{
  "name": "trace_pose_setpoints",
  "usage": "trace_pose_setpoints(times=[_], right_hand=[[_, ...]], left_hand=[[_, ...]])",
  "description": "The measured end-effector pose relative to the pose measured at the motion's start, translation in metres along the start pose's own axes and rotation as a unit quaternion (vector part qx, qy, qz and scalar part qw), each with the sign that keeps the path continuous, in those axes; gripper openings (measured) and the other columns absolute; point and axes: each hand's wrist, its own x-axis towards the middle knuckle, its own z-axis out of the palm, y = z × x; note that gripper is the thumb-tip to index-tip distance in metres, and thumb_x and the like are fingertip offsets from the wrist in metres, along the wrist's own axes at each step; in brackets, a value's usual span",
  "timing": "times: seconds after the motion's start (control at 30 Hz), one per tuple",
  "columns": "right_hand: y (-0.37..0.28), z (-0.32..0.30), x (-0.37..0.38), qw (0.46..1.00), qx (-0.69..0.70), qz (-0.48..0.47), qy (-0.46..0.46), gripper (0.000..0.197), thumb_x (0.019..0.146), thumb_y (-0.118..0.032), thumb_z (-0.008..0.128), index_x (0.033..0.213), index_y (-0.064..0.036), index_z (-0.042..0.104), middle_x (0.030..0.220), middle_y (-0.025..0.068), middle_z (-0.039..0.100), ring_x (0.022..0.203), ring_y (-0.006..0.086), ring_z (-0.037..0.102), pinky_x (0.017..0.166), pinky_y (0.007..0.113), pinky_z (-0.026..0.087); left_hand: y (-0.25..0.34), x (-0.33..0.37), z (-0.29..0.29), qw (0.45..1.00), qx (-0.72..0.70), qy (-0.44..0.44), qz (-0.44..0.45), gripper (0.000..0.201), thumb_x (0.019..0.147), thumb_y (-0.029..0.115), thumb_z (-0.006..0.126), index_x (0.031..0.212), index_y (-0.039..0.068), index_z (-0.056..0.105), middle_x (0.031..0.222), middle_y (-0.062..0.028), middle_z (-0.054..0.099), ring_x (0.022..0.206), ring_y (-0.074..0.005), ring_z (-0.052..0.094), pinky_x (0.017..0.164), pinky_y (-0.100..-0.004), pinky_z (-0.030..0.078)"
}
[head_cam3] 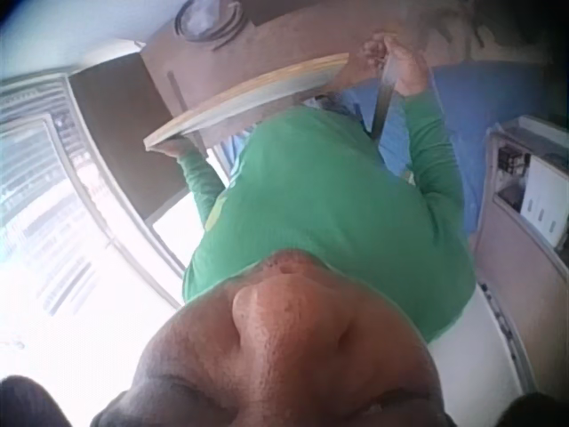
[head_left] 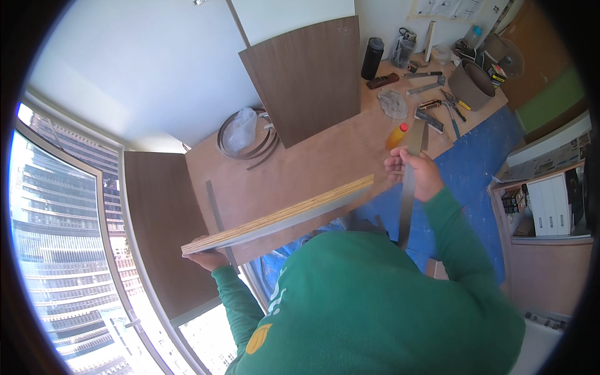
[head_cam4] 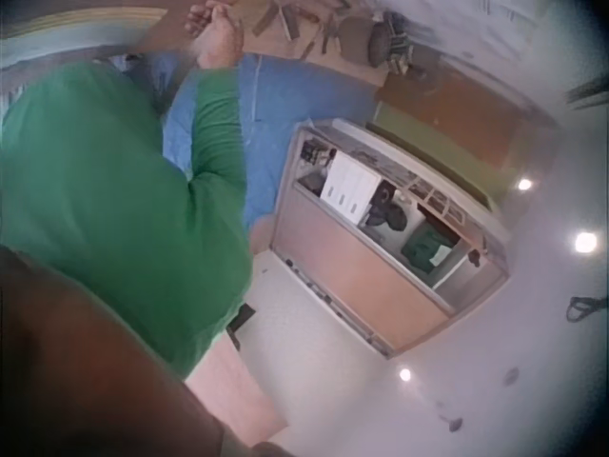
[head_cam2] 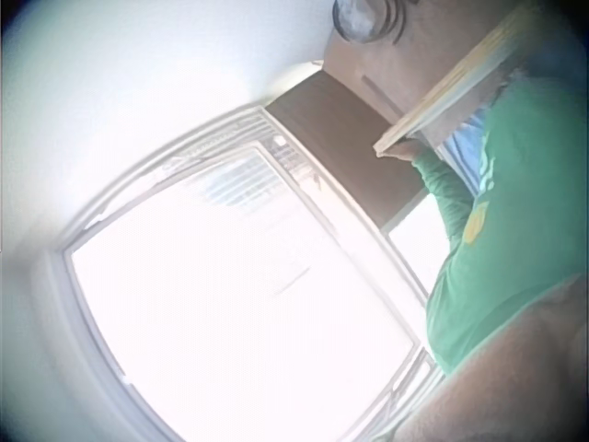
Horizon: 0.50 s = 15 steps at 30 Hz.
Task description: The person applies glue from a bottle to the edges of wooden boards. They handle multiple boards, applying glue to each edge before setting them aside.
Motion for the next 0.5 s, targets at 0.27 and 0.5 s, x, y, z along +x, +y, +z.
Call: trace_pose_setpoints(times=[0.27, 0.5], right_hand=[[0.001, -0.009, 0.01, 0.996, -0.087, 0.028, -0.014, 0.022, 0.098, -0.015, 0.06, 0.117, -0.0035, 0.061, 0.082, 0.0035, 0.059, 0.076, 0.0181, 0.063, 0.067, 0.033, 0.052], [0.047, -0.008, 0.011, 0.986, -0.097, 0.06, -0.124, 0.038, 0.083, -0.001, 0.074, 0.119, -0.0028, 0.06, 0.079, -0.0005, 0.056, 0.07, 0.014, 0.057, 0.062, 0.03, 0.047]], left_hand=[[0.002, 0.0, -0.036, 0.977, 0.059, -0.203, -0.003, 0.067, 0.1, 0.057, 0.037, 0.127, -0.002, 0.053, 0.119, -0.0175, 0.062, 0.119, -0.0314, 0.057, 0.11, -0.0457, 0.039], [0.009, 0.022, -0.057, 0.936, 0.158, -0.311, -0.047, 0.051, 0.087, 0.015, 0.065, 0.132, -0.003, 0.05, 0.126, -0.016, 0.06, 0.122, -0.0264, 0.056, 0.112, -0.0409, 0.039]])
